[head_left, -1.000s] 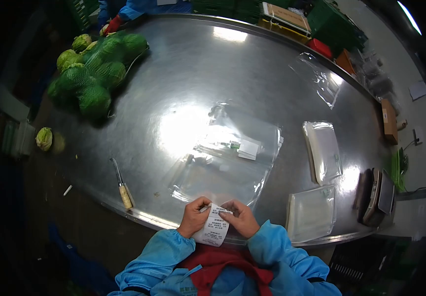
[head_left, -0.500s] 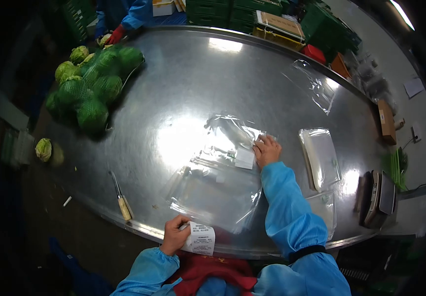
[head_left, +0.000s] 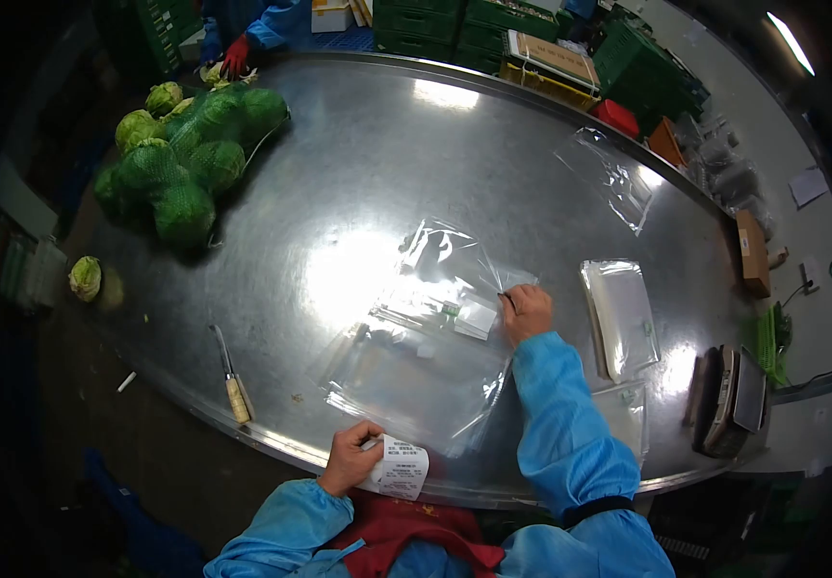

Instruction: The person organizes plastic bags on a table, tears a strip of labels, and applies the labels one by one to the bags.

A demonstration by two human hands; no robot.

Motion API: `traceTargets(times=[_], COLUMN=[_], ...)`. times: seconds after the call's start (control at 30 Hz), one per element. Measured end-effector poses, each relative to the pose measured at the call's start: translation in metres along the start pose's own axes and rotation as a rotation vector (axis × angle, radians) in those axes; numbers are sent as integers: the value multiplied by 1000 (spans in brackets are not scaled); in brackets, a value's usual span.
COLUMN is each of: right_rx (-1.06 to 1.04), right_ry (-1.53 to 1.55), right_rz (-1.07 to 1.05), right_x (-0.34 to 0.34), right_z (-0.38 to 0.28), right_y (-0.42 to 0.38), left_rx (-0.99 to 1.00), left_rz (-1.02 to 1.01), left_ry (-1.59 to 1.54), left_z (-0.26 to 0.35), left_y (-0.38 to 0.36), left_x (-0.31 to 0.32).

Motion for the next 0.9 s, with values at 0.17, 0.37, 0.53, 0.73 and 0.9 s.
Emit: traceTargets(times=[0.17, 0.37, 0.53, 0.73, 0.9], right_rx=[-191, -221, -199, 61, 343], right_ry=[66, 264, 246, 515, 359], right_rz=[61, -104, -266, -182, 369], right_x=[-18, -35, -27, -25, -84], right_z=[-37, -107, -107, -58, -5], right_y=[-5, -98, -146, -98, -47], left_rx=[-50, 10, 2, 7, -1], left_rz=[-16, -29, -53, -95, -70], left_ry=[-20, 7, -23, -29, 42], left_z=[-2, -3, 2, 0, -3], left_y=[-9, -10, -6, -5, -1], left_x=[4, 6, 13, 20, 17])
Point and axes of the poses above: each hand's wrist, its own y-axis towards the middle knuckle, its own x-axis out of the palm, z = x × y, the point moved 10 cm from there along y, towards the middle knuckle, and after that the axes turned 4 degrees about y, right-handed, at the moved point
